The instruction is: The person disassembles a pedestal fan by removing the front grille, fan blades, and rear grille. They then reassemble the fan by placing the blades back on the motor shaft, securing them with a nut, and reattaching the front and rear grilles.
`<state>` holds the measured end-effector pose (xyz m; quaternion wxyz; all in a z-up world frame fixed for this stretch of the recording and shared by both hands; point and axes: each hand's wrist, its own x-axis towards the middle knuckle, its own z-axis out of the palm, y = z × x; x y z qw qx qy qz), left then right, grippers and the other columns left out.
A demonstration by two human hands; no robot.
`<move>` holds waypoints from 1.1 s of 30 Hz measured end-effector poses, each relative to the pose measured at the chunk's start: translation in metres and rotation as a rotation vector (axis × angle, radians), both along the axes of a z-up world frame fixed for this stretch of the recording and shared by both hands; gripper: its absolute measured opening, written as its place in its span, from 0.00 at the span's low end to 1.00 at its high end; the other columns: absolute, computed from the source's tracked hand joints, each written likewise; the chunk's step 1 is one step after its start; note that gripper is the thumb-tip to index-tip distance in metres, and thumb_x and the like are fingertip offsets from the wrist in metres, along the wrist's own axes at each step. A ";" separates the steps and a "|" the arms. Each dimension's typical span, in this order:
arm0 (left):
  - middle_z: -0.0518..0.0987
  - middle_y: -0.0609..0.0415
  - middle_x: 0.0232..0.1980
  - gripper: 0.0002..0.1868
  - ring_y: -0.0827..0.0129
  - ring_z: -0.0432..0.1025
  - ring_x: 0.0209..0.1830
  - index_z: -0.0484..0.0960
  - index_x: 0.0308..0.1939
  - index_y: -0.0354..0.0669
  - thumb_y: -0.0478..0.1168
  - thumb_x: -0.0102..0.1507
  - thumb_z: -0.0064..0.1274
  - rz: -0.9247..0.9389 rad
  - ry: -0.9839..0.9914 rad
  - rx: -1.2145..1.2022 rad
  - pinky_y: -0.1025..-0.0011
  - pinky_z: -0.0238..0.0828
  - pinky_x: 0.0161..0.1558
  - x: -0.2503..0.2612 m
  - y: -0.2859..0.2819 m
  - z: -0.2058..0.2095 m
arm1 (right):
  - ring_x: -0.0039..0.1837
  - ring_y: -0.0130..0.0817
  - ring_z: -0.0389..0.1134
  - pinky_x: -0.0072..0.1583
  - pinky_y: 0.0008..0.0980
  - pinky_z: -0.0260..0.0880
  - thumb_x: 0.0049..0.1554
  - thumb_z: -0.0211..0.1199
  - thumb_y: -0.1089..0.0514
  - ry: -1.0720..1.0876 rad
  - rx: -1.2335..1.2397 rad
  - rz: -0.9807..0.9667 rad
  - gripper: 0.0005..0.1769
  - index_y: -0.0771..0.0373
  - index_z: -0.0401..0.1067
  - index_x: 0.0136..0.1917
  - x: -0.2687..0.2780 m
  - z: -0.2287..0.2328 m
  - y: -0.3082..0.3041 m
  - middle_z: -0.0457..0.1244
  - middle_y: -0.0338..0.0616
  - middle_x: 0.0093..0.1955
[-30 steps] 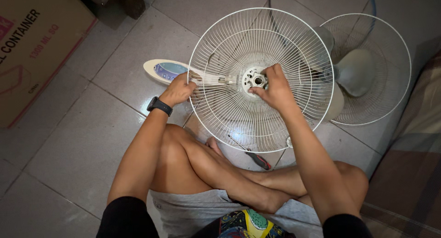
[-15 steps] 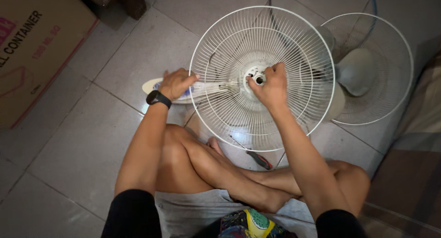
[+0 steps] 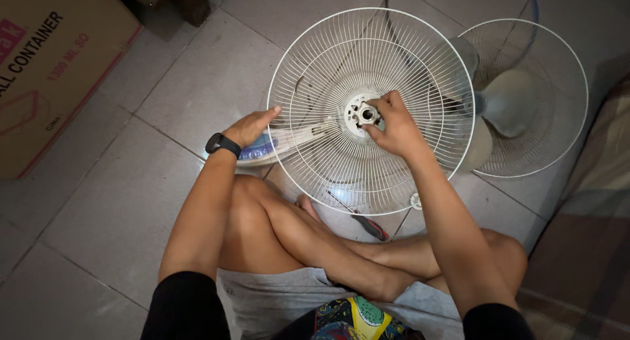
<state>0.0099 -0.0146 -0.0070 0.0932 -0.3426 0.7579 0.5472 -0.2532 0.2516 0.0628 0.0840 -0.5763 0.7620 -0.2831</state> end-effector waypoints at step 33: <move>0.53 0.39 0.77 0.52 0.42 0.48 0.77 0.66 0.72 0.58 0.64 0.48 0.71 -0.061 0.125 -0.961 0.28 0.39 0.69 -0.104 0.070 0.101 | 0.58 0.51 0.64 0.60 0.45 0.69 0.49 0.75 0.53 0.090 -0.117 -0.084 0.32 0.68 0.72 0.63 -0.003 -0.013 -0.002 0.57 0.55 0.57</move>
